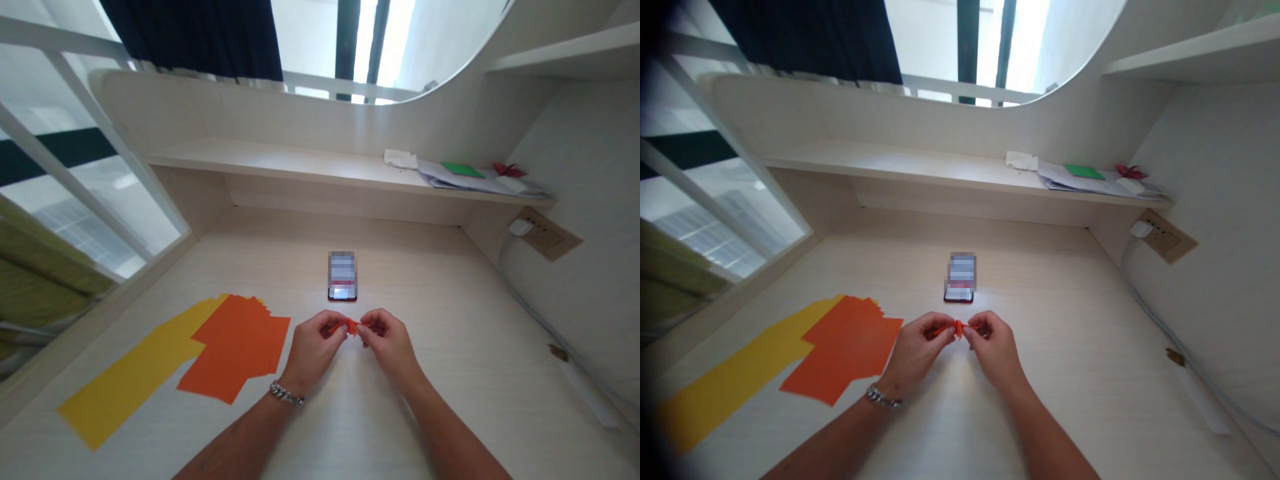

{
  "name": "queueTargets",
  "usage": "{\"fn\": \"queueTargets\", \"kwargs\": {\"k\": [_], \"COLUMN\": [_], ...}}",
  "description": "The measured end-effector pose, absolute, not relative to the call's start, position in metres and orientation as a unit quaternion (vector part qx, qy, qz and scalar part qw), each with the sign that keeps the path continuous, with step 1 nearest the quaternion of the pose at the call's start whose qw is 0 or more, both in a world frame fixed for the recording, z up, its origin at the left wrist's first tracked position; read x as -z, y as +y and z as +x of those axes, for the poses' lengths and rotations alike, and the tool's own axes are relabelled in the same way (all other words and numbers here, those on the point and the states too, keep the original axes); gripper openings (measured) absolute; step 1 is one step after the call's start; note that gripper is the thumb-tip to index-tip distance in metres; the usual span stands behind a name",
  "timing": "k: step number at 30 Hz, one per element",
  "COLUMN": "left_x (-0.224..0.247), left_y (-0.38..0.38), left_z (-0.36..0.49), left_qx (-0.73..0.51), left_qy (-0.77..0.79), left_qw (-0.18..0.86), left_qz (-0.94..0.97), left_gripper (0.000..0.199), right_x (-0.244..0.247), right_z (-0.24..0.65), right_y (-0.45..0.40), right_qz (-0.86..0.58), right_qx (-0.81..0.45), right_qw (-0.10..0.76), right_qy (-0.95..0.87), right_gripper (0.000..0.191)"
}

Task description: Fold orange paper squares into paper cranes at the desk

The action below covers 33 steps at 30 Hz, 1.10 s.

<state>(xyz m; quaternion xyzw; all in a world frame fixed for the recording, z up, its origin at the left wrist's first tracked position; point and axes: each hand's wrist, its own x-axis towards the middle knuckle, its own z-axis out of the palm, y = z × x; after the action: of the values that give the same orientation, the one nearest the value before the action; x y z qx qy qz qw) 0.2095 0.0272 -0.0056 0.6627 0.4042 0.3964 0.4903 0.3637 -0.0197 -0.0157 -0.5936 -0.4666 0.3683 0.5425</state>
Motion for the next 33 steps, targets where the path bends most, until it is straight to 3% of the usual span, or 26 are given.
{"fn": "queueTargets", "kwargs": {"k": [3,11,25,29,33], "left_x": [0.004,0.004,0.0,0.0,-0.001], "left_y": [0.027,0.029,0.029,0.03,0.031], "left_z": [0.209,0.207,0.205,0.204,0.203], "left_qx": [-0.381,-0.336,-0.241,-0.227,-0.215], "left_qy": [0.4,0.371,0.372,0.355,0.32], "left_qw": [0.471,0.476,0.416,0.437,0.54], "left_qz": [0.688,0.723,0.794,0.795,0.748], "left_gripper": [0.012,0.015,0.029,0.029,0.03], "right_x": [0.019,0.007,0.004,-0.001,0.002], "right_z": [0.367,0.367,0.372,0.376,0.378], "right_y": [-0.018,-0.024,-0.026,-0.029,-0.029], "right_qz": [-0.594,-0.63,-0.615,-0.611,-0.546], "right_qx": [-0.388,-0.249,-0.291,-0.305,-0.448], "right_qw": [0.515,0.353,0.344,0.317,0.358], "right_qy": [-0.481,-0.646,-0.647,-0.659,-0.611], "right_gripper": [0.015,0.015,0.017,0.019,0.024]}}
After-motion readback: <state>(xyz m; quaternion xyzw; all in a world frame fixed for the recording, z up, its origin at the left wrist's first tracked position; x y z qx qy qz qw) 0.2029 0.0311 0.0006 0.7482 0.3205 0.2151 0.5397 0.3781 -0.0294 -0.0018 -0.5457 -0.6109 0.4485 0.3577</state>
